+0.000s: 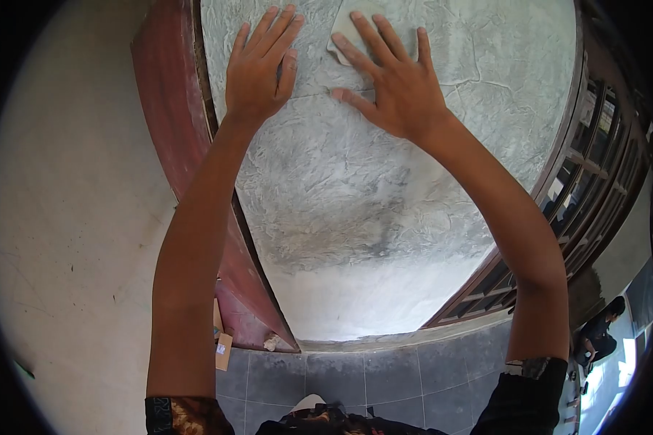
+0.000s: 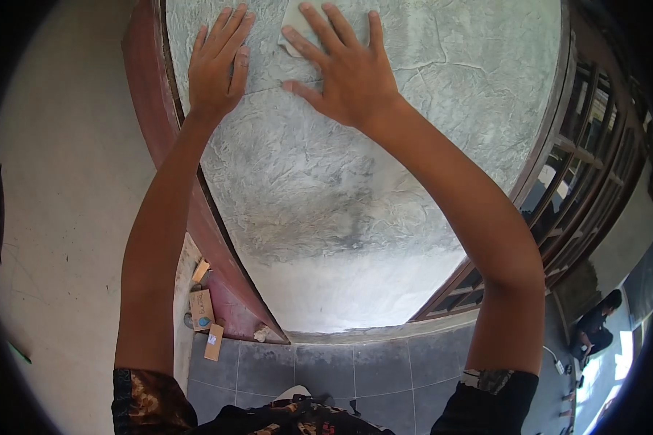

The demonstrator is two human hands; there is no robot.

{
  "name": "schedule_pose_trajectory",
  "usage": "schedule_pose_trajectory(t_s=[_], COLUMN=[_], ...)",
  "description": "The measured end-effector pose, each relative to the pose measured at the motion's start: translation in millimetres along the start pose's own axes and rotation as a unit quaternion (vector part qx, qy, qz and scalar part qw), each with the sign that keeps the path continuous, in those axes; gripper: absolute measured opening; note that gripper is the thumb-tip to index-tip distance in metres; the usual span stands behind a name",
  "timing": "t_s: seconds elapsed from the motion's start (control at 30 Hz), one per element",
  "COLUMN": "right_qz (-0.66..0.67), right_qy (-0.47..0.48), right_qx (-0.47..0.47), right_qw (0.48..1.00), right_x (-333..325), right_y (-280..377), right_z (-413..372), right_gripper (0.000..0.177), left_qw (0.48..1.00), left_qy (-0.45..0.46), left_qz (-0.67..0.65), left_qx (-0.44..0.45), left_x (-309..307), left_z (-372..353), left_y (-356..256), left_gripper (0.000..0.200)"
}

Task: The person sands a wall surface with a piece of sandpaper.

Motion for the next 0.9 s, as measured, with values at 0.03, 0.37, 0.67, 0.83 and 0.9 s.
schedule_pose_trajectory(t_s=[0.03, 0.37, 0.67, 0.83, 0.9], right_qz=[0.001, 0.039, 0.099, 0.147, 0.143], right_qy=[-0.011, 0.052, -0.002, -0.071, -0.080], right_qx=[0.013, -0.049, -0.138, -0.123, -0.136], right_qw=[1.000, 0.997, 0.985, 0.979, 0.977], right_x=[1, 16, 17, 10, 4], right_y=[-5, 23, -20, -60, -56], right_z=[7, -19, 10, -27, -33], right_gripper=[0.074, 0.076, 0.065, 0.060, 0.057], left_qw=[0.999, 1.000, 0.979, 0.987, 0.978], left_qy=[-0.049, -0.016, 0.016, 0.031, 0.084], left_qz=[-0.011, 0.004, -0.161, 0.092, 0.088], left_qx=[0.000, 0.013, -0.121, -0.131, -0.169], left_x=[-3, 0, 20, 22, 21], left_z=[-1, 0, 44, -18, -62], left_y=[0, -1, -49, -83, -114], left_gripper=[0.047, 0.048, 0.060, 0.057, 0.059])
Point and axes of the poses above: each hand's wrist, its own z-axis towards the middle knuckle, its own x-axis out of the palm, y = z × x, the point moved 7 cm from there along z, towards the middle knuckle, and after that the axes turned 12 degrees about z, right-handed, at the moved point
